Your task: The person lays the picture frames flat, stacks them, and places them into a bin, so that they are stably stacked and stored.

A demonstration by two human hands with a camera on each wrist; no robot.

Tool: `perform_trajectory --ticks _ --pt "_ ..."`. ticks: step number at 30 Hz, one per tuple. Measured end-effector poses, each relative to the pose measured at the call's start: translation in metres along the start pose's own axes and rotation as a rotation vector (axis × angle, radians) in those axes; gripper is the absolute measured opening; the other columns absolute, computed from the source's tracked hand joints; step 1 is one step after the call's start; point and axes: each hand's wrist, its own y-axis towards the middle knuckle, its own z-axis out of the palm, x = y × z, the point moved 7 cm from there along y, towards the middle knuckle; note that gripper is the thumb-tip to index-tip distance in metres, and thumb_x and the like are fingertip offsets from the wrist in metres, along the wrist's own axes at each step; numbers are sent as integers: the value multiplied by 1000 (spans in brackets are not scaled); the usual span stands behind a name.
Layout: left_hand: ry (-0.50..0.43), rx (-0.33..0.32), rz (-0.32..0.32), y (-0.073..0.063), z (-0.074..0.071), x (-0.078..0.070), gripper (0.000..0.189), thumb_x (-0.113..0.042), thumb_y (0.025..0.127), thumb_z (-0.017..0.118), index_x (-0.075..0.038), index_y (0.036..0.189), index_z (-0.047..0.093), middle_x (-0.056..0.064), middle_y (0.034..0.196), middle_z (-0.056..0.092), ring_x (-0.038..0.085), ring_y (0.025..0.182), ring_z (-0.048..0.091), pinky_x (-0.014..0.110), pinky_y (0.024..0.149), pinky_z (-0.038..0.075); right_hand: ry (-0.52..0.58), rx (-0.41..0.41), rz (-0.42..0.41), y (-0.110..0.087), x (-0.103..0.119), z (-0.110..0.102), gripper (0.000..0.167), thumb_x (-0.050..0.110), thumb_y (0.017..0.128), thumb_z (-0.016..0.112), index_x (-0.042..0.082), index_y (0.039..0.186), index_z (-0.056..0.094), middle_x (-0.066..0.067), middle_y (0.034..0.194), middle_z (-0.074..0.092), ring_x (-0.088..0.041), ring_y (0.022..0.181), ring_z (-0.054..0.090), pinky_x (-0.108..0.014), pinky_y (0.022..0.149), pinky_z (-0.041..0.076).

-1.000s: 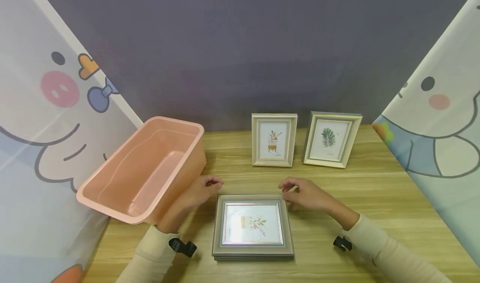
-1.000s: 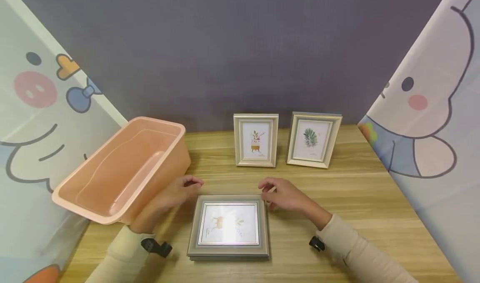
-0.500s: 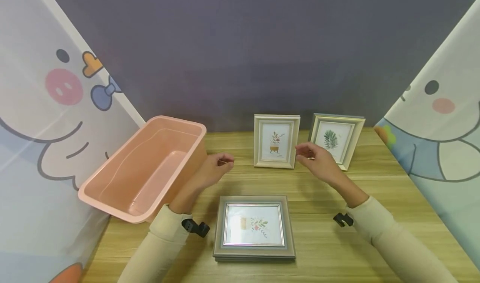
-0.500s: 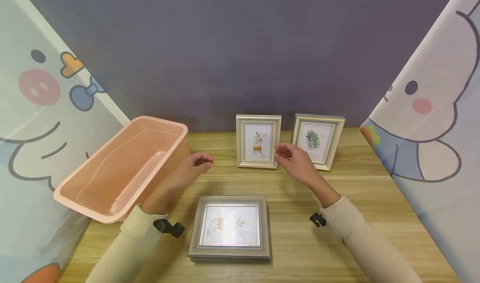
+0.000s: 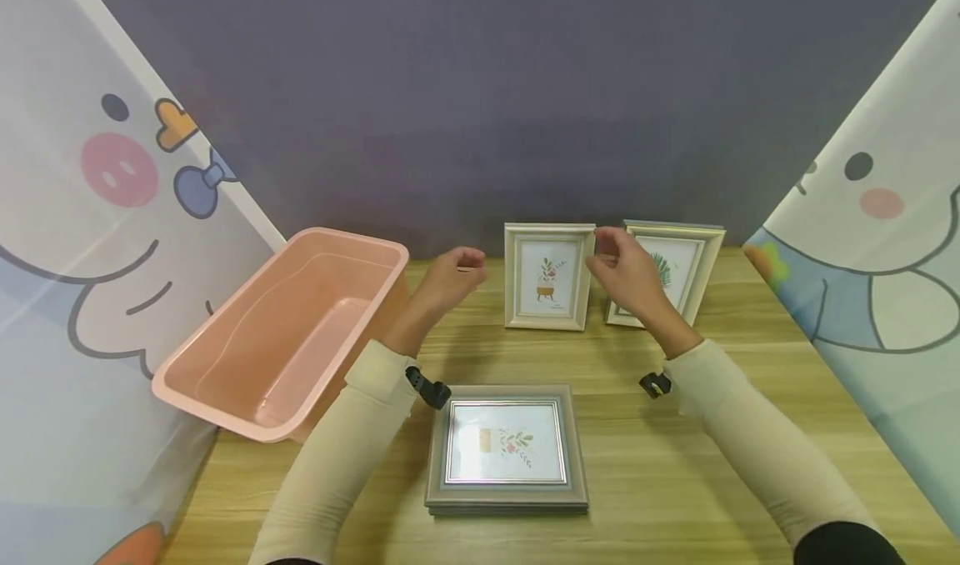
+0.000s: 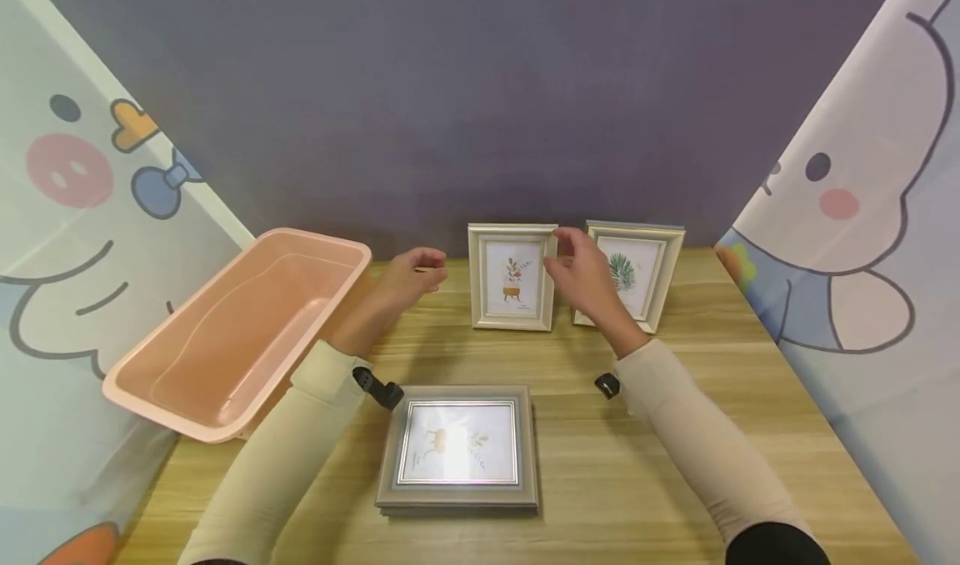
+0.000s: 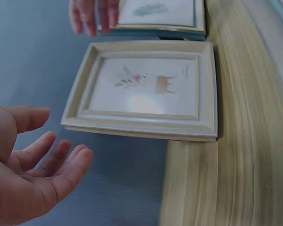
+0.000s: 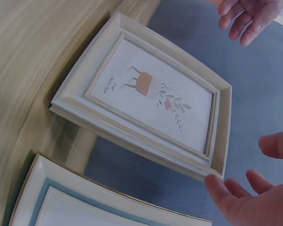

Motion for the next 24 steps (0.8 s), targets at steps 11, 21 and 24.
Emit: perform_trajectory --ticks 11,21,24 --pt "-41 37 -72 40 23 10 54 -15 98 67 -3 147 47 18 145 53 34 128 58 43 103 54 19 -43 75 22 -5 7 59 19 102 55 1 154 35 -25 155 43 -44 138 48 -55 112 45" --pt "16 70 -125 55 37 21 61 -14 98 66 -3 152 40 20 147 51 39 126 58 48 104 53 -46 -75 80 34 -13 14 54 19 103 51 5 153 39 -26 144 53 -40 101 61 -50 83 50" --pt "-13 79 -128 57 42 24 59 -9 98 65 0 151 41 22 145 53 39 129 57 49 107 51 -72 -110 58 34 -15 14 49 16 102 49 8 150 45 -26 142 57 -40 93 63 -47 76 50"
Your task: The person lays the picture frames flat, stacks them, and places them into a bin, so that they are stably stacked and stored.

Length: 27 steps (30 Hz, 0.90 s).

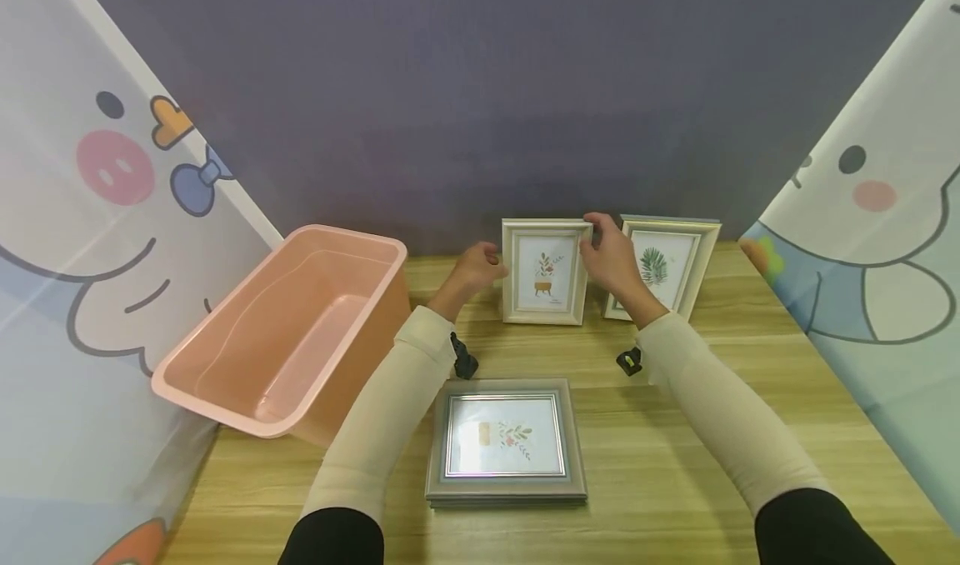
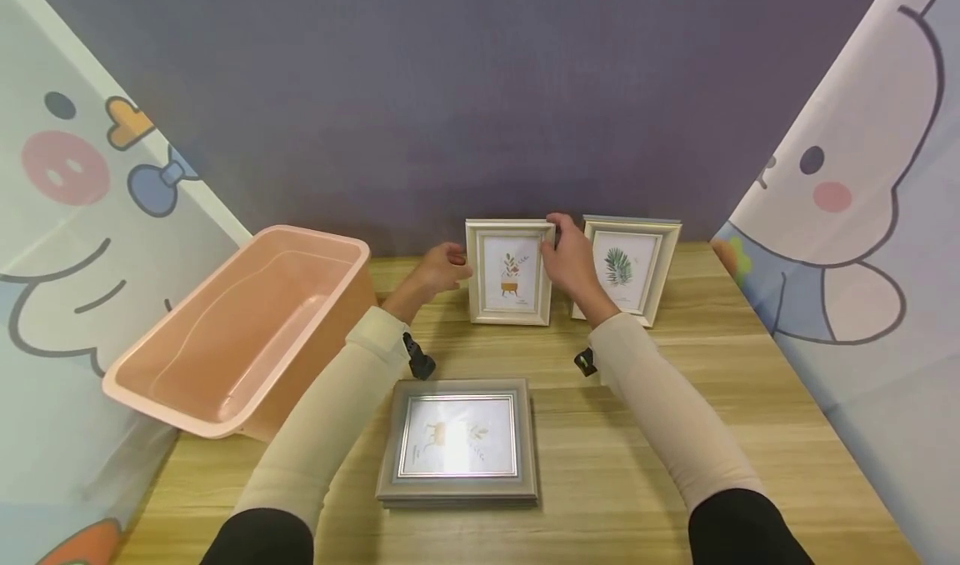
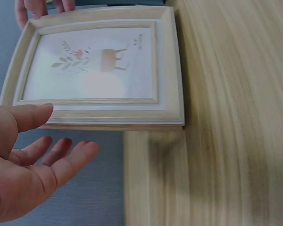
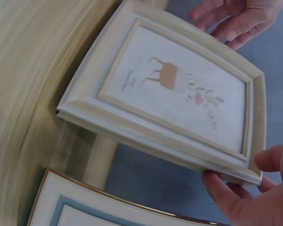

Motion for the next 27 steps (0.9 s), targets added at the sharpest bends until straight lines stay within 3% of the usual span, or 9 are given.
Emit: perform_trajectory --ticks 4,11,17,27 --pt "-65 15 4 5 6 4 56 -3 98 62 4 150 41 26 144 52 41 130 57 52 107 51 5 -56 -33 0 -2 -1 44 10 100 51 8 144 51 -26 138 61 -41 108 66 -51 86 53" --pt "-78 12 8 6 10 7 44 -2 101 57 3 144 47 26 143 51 41 128 58 50 104 53 13 -76 -39 -1 -7 0 44 7 98 51 10 142 52 -24 129 67 -40 102 70 -50 81 54" --pt "-65 4 15 7 10 7 43 -3 102 57 2 143 48 24 141 52 39 126 60 45 100 57 18 -84 -44 0 -9 0 44 8 99 51 12 142 52 -24 129 68 -40 105 71 -53 86 57" --pt "-54 -6 32 5 6 3 43 -3 101 58 2 143 48 23 141 52 40 124 61 46 98 57 35 -85 -58 1 -6 -2 45 8 98 53 14 142 54 -23 128 68 -39 104 71 -54 86 57"
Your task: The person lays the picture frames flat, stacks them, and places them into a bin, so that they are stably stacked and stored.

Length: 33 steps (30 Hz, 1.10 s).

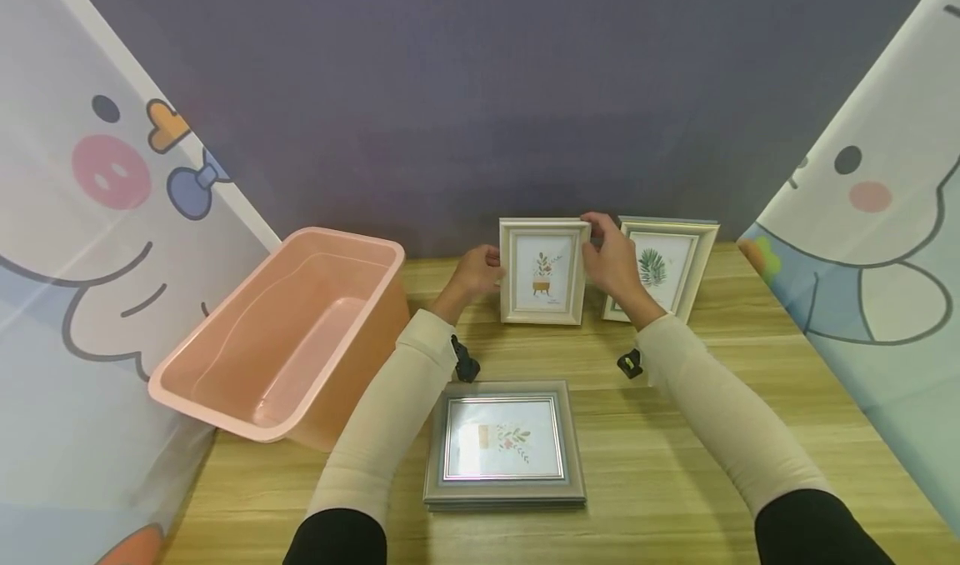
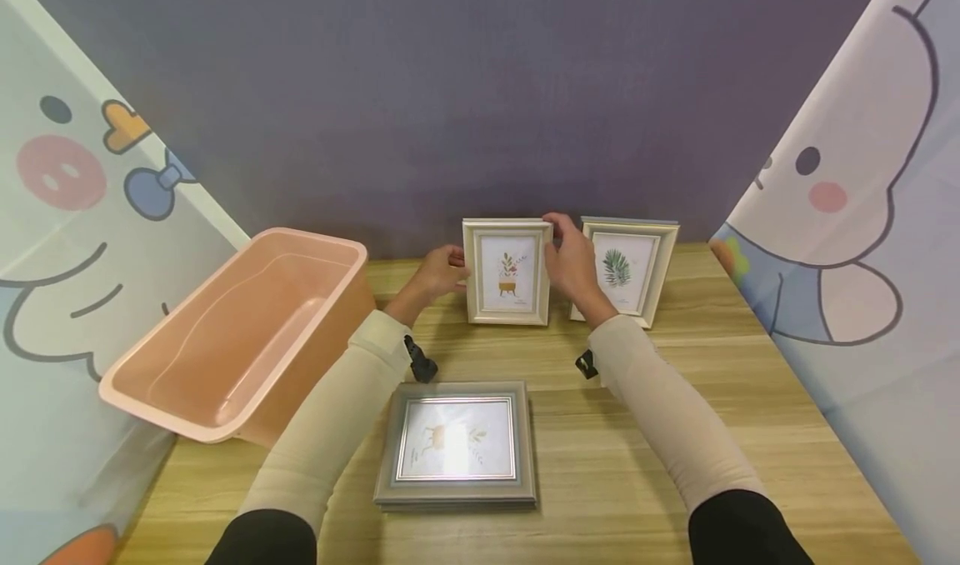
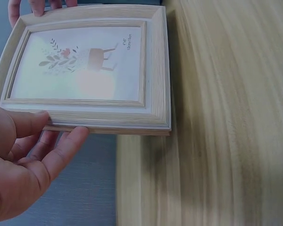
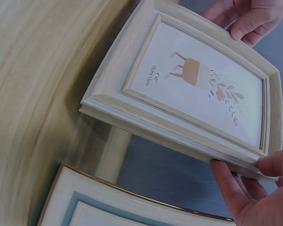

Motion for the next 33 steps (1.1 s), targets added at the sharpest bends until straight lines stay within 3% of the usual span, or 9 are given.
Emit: perform_trajectory --ticks 5,12,18,21,26,30,33 --pt "-28 -8 23 -2 -4 -6 42 -2 101 59 2 141 49 23 139 53 41 123 61 48 98 58 12 4 -2 2 6 -5 46 8 98 52 15 144 53 -21 129 68 -38 106 72 -50 82 59" --pt "-10 12 46 -6 -11 -16 46 -5 102 58 0 145 47 22 139 53 38 121 62 44 96 59 61 24 6 1 16 -14 46 10 99 53 17 144 53 -19 132 66 -36 104 73 -25 61 54" --pt "80 2 79 -14 -18 -22 45 -10 102 57 -2 146 48 19 137 55 34 120 63 39 94 60 181 55 26 -7 16 -16 46 8 98 55 14 143 54 -20 129 64 -37 103 72 -34 67 64" --pt "134 -11 111 -18 -20 -25 44 -12 103 57 -3 145 49 18 135 57 32 116 64 37 90 60 230 81 46 -13 14 -16 44 9 99 55 13 143 52 -20 128 61 -37 104 70 -32 68 64" --pt "206 -21 164 -26 -22 -32 42 -13 103 57 -3 144 51 17 131 60 30 112 65 37 87 60 269 117 71 -23 12 -18 42 13 101 54 13 143 50 -15 122 57 -23 90 70 -25 67 62" --pt "274 -37 203 -32 -24 -39 42 -15 103 56 -5 143 51 14 128 62 28 114 63 38 90 58 328 126 93 -29 9 -19 40 12 100 55 10 140 50 -8 110 55 -12 76 69 -29 72 63" --pt "335 -51 245 -36 -24 -47 40 -16 104 55 -5 142 52 13 125 64 27 115 62 39 93 56 390 132 120 -33 5 -18 38 10 99 55 10 136 48 -6 106 52 -9 78 71 -30 75 64"
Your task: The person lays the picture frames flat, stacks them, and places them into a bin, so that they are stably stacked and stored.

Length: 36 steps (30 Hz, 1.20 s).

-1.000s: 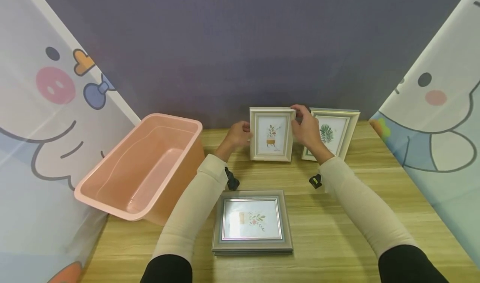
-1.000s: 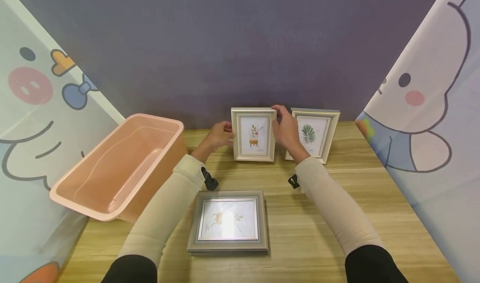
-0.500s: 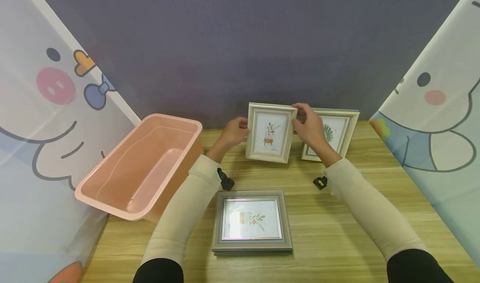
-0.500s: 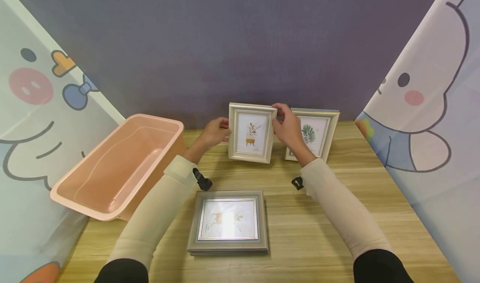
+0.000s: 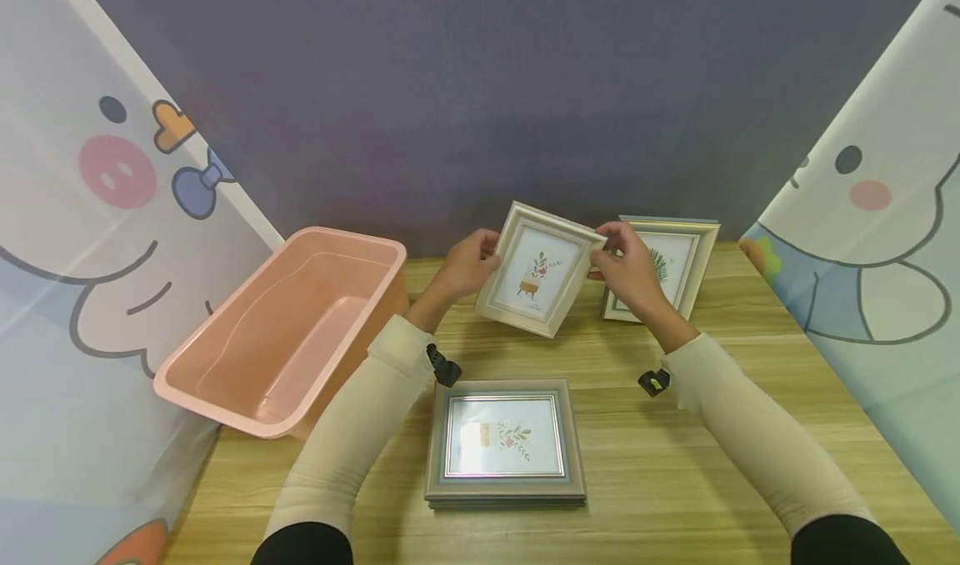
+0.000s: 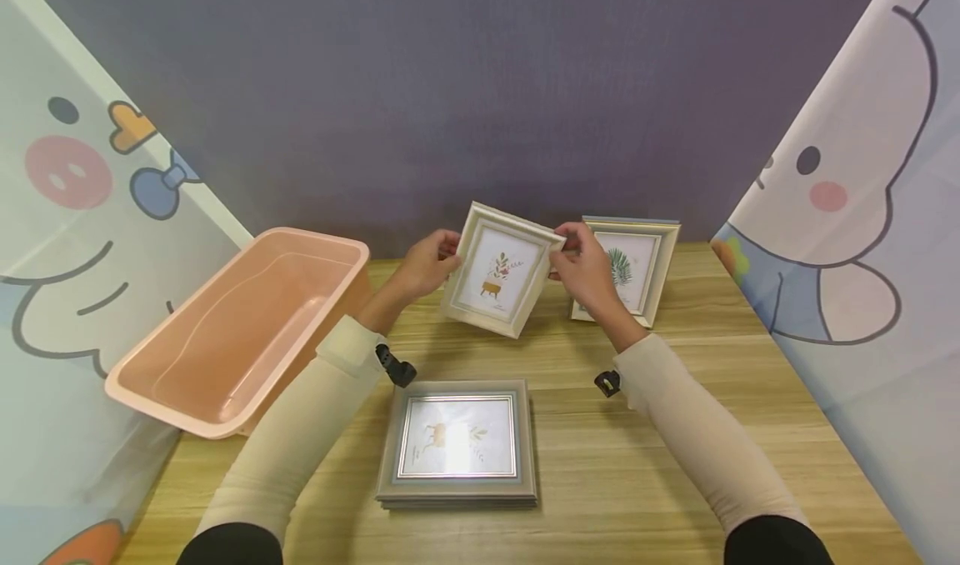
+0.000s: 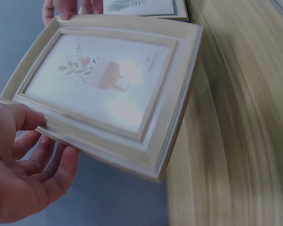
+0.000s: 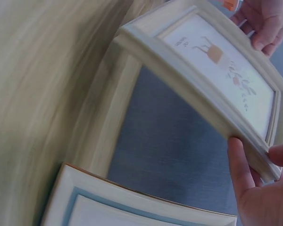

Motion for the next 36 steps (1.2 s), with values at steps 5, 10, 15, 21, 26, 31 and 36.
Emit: perform_trajectory --ticks 5,10,15,21,26,31,36 --pt "112 -30 74 -5 -4 -17 37 -14 103 53 -3 139 54 14 122 66 27 111 64 40 93 56 120 12 25 -7 -11 1 31 6 99 56 10 128 48 -7 103 52 -11 79 72 -35 79 64" --pt "255 -59 136 -9 -5 -33 37 -15 104 55 -4 139 56 13 121 65 26 109 61 41 95 54 133 34 28 -15 -21 1 24 7 100 59 12 121 48 -6 101 56 -12 80 72 -31 77 64" --pt "377 -77 195 -14 -5 -48 37 -18 105 52 -8 141 56 11 122 64 24 107 60 41 90 53 132 61 49 -20 -33 2 21 6 99 60 11 115 47 -3 100 62 -6 80 72 -33 78 63" --pt "463 -87 230 -17 -5 -57 37 -20 106 50 -16 142 59 9 124 64 26 107 59 44 88 48 52 112 55 -26 -45 10 22 8 99 62 -1 113 48 -12 104 63 -1 80 70 -35 74 64" --pt "533 -64 248 -20 -2 -62 38 -19 107 50 -22 144 57 8 137 59 28 116 56 42 86 42 -43 167 33 -33 -53 18 23 10 99 62 -4 113 51 -29 115 65 -6 87 70 -40 76 64" --pt "623 -49 268 -21 2 -66 38 -18 108 48 -26 144 56 6 139 57 28 117 53 42 87 39 -143 215 12 -39 -59 28 22 16 100 64 -1 112 56 -27 114 68 -26 96 72 -49 78 63" --pt "747 -45 296 -23 8 -67 41 -12 108 45 -27 145 56 5 137 58 27 117 53 41 86 39 -201 246 -26 -43 -59 36 20 16 99 66 0 110 60 -23 109 71 -45 103 70 -46 77 63"
